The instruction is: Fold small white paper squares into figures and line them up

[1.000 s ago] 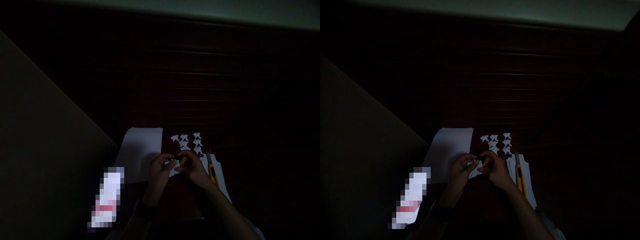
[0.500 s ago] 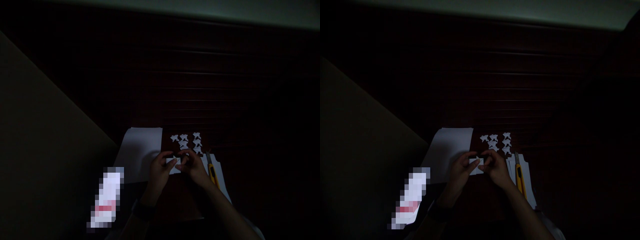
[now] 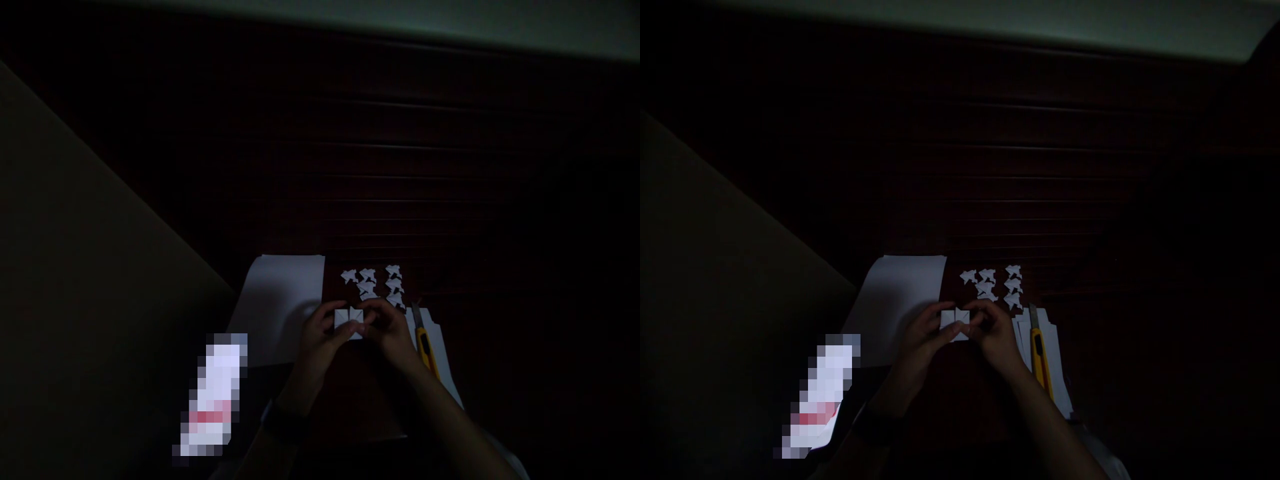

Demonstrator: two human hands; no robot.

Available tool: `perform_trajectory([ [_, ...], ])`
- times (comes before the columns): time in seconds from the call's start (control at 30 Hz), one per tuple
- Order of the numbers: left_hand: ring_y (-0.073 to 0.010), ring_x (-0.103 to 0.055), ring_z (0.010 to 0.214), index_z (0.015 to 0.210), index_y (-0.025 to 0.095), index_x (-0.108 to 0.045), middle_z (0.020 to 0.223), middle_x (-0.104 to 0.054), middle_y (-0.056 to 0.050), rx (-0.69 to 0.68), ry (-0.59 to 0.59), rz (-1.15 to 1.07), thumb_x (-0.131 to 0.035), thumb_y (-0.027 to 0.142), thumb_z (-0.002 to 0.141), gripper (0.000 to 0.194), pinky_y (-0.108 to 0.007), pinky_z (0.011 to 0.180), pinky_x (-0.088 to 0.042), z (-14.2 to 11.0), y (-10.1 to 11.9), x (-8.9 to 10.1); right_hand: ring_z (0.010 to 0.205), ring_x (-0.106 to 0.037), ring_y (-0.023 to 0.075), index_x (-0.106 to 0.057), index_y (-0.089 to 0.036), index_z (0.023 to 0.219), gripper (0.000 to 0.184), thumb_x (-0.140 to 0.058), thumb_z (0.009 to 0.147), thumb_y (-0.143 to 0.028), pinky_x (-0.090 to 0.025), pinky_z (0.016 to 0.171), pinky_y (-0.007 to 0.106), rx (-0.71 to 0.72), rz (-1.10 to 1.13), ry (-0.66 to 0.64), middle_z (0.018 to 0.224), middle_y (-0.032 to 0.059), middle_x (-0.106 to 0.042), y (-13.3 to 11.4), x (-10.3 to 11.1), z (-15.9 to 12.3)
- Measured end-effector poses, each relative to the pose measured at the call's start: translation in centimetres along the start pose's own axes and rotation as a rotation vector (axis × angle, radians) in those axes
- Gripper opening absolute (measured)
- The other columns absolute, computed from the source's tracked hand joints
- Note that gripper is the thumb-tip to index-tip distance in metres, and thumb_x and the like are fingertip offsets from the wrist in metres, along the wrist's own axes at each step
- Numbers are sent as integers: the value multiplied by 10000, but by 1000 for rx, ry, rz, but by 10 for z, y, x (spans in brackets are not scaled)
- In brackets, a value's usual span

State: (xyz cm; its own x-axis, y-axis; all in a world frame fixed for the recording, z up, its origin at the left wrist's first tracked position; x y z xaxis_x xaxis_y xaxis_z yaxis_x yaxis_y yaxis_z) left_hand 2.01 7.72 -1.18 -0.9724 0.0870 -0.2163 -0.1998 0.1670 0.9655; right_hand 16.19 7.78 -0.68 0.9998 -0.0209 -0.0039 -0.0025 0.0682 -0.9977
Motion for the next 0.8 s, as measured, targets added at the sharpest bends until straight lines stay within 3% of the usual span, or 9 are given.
perform_trajectory([
  [0.1,-213,-664,863,1102,178,-569,953,-710,-86,18,-43,-90,-723,230,687,446,-306,774,-495,-1,-3,-3,604,-523,133,-631,-223,943,264,-695,687,-206,-414,579,246,-34,36,9,631,-35,-559,4,2,0],
  [0.43,-234,-669,850,1049,139,-612,977,-705,-120,86,-26,-150,-740,232,660,420,-331,761,-512,2,-14,4,672,-608,172,-645,-213,998,289,-687,715,-254,-468,639,288,-95,-11,-31,692,9,-666,3,2,-1],
  [0.8,-216,-676,764,990,127,-644,906,-718,-108,85,14,-53,-761,241,625,400,-296,673,-523,3,-18,11,688,-619,168,-679,-186,825,162,-709,697,-280,-476,634,278,-76,-104,-108,732,19,-680,3,0,2],
])
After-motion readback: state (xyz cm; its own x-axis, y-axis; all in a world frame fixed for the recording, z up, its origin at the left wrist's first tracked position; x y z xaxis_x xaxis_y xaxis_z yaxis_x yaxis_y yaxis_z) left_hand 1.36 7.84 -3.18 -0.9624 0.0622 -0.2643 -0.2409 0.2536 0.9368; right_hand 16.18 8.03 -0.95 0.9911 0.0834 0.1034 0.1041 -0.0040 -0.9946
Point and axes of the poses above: each hand's wrist, its own z-axis towards the middle knuckle, its own x-axis out of the back of the hand, y = z × x, the point moved 9 cm from there along z, towards the middle knuckle
